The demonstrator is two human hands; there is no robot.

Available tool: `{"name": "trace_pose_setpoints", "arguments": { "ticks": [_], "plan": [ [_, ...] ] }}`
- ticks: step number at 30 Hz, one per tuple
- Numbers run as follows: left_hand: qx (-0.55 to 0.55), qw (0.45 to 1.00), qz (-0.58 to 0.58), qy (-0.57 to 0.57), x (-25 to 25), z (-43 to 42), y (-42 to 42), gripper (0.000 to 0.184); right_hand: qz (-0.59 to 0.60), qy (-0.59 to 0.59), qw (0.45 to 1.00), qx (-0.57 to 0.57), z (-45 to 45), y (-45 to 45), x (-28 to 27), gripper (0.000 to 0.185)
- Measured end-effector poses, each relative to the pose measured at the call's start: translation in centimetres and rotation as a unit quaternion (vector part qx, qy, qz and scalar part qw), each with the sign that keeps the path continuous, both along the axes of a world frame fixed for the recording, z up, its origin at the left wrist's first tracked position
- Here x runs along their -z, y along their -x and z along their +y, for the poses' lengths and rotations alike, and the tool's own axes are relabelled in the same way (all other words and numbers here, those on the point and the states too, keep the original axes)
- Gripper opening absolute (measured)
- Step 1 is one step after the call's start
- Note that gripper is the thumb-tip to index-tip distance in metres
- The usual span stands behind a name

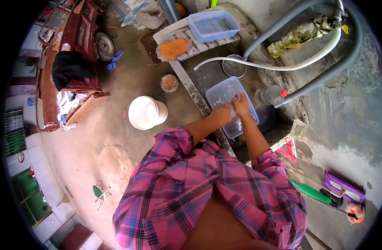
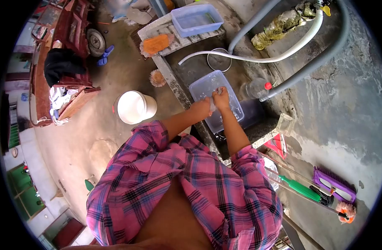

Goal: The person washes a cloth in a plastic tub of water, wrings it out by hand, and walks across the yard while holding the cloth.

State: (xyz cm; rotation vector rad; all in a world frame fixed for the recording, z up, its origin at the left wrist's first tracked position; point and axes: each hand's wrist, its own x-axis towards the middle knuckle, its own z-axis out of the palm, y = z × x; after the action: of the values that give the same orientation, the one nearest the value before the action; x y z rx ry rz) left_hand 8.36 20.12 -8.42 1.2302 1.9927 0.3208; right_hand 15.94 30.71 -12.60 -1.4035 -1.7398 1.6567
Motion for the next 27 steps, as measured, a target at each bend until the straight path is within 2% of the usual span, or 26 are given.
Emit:
{"name": "trace_pose_setpoints", "arguments": {
  "ticks": [3, 6, 8, 9, 10, 11, 13, 15, 17, 18, 20, 22, 24, 26, 27],
  "plan": [
    [0.012, 0.999, 0.03, -0.024, 0.5, 0.1, 0.0, 0.05, 0.04, 0.1, 0.994, 0.025, 0.4, -0.8, 1.6, 0.017],
    [-0.003, 0.992, 0.003, -0.126, 0.7, -1.1, 1.4, 0.063, 0.14, 0.208, 0.968, 0.009, 0.7, -2.7, 0.1, 0.015],
    [-0.086, 0.98, -0.032, -0.174, 2.0, -1.7, 1.5, 0.07, 0.168, 0.135, 0.971, 0.101, 0.4, -2.5, -2.2, 0.011],
    [-0.133, 0.97, -0.044, -0.201, 3.0, -1.8, 1.9, 0.074, 0.21, 0.102, 0.966, 0.112, 0.5, -2.4, -2.6, 0.009],
    [-0.258, 0.898, -0.274, -0.228, 2.5, -1.5, 1.6, 0.074, 0.248, 0.076, 0.958, 0.12, 0.4, -2.5, -3.1, 0.009],
    [-0.336, 0.823, -0.39, -0.238, 2.0, -1.6, 1.1, 0.067, 0.275, 0.062, 0.952, 0.118, 0.2, -2.4, -3.6, 0.009],
    [-0.425, 0.724, -0.48, -0.257, -1.5, -1.1, 0.9, 0.052, 0.298, 0.093, 0.942, 0.121, -1.0, -2.1, -5.3, 0.015],
    [-0.465, 0.716, -0.451, -0.263, -2.5, 0.4, 1.1, 0.039, 0.336, 0.208, 0.908, 0.137, -1.8, -2.0, -5.8, 0.02],
    [-0.498, 0.706, -0.43, -0.261, -3.6, 1.1, 1.1, 0.025, 0.351, 0.354, 0.852, 0.162, -1.9, -1.9, -6.1, 0.027],
    [-0.432, 0.762, -0.341, -0.34, -4.8, 1.0, 0.9, 0.023, 0.353, 0.421, 0.816, 0.177, -2.0, -1.6, -6.4, 0.03],
    [-0.274, 0.829, -0.143, -0.466, -7.0, 0.7, -0.3, 0.017, 0.321, 0.464, 0.812, 0.15, -3.2, -0.5, -9.7, 0.028],
    [-0.135, 0.822, -0.067, -0.549, -7.0, 0.5, -1.1, 0.018, 0.295, 0.525, 0.794, 0.09, -3.4, -0.3, -10.3, 0.027],
    [-0.006, 0.82, 0.018, -0.572, -6.9, 0.5, -1.8, 0.018, 0.273, 0.598, 0.754, -0.005, -2.2, -1.0, -7.6, 0.026],
    [0.108, 0.825, 0.112, -0.544, -7.4, -0.4, -2.1, 0.019, 0.254, 0.656, 0.704, -0.092, -0.4, -1.9, -4.7, 0.027],
    [0.135, 0.815, 0.107, -0.553, -7.4, -0.7, -2.5, 0.018, 0.245, 0.681, 0.677, -0.133, 0.5, -2.6, -3.7, 0.027]
  ]
}}
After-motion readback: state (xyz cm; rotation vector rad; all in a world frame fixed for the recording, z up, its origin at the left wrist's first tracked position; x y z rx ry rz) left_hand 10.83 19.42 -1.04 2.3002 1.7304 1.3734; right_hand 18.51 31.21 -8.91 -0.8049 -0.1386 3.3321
